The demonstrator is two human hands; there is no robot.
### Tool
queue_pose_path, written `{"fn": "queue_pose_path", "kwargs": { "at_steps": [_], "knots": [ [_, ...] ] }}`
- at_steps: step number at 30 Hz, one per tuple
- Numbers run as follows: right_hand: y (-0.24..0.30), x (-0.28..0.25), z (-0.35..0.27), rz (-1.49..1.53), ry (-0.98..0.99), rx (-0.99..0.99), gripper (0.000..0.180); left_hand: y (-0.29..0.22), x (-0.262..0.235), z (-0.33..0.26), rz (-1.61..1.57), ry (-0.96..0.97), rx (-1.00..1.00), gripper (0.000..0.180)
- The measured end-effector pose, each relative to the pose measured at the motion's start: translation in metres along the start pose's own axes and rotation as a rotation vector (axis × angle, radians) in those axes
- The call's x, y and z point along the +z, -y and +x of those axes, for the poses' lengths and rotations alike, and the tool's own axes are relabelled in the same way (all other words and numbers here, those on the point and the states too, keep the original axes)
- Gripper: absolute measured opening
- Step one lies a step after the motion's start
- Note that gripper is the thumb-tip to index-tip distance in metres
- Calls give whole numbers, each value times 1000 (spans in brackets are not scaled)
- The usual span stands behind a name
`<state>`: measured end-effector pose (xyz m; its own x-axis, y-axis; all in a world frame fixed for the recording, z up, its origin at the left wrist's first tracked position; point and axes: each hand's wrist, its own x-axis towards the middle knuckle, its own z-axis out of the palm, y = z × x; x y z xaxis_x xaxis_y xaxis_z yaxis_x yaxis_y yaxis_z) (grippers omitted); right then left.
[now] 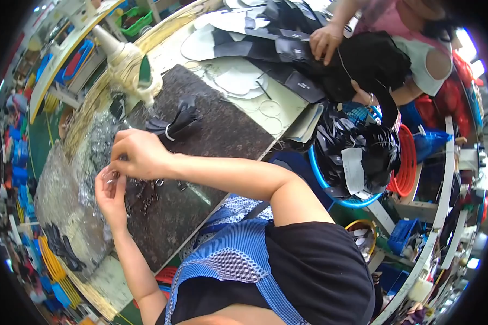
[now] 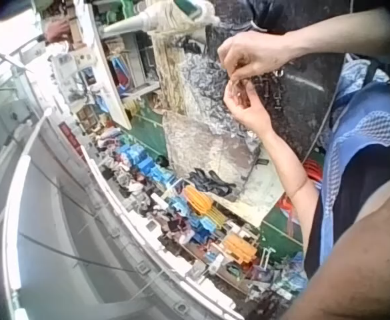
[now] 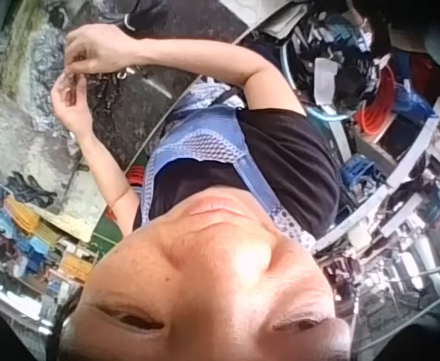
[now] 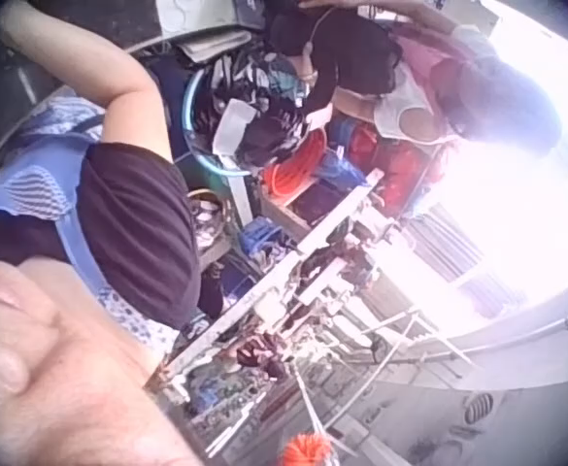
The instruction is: The person sorts small metal buckles by hand, removing them from plastic packaging onto a work surface.
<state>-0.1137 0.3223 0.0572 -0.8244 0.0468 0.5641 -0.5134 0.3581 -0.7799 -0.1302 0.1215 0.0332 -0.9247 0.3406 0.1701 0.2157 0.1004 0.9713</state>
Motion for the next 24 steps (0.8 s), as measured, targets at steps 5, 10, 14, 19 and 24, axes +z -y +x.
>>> {"fn": "queue_pose_path", "kwargs": {
  "at_steps": [5, 10, 14, 19, 24],
  "knots": [
    [1, 0, 3, -262, -64, -230, 11, 17, -2, -4, 210, 38, -50, 60],
    [6, 6, 1, -221, -161, -337, 12, 36, -3, -8, 107, -8, -55, 68],
    [11, 7, 0, -169, -230, -398, 13, 50, 3, -21, 229, -108, 67, 69],
    [-7, 0, 1, -188, -216, -216, 13, 26, 20, -19, 427, -35, 57, 58],
    [6, -11, -7, 94, -139, 49, 8, 21, 31, -20, 524, -23, 103, 50]
  ]
}}
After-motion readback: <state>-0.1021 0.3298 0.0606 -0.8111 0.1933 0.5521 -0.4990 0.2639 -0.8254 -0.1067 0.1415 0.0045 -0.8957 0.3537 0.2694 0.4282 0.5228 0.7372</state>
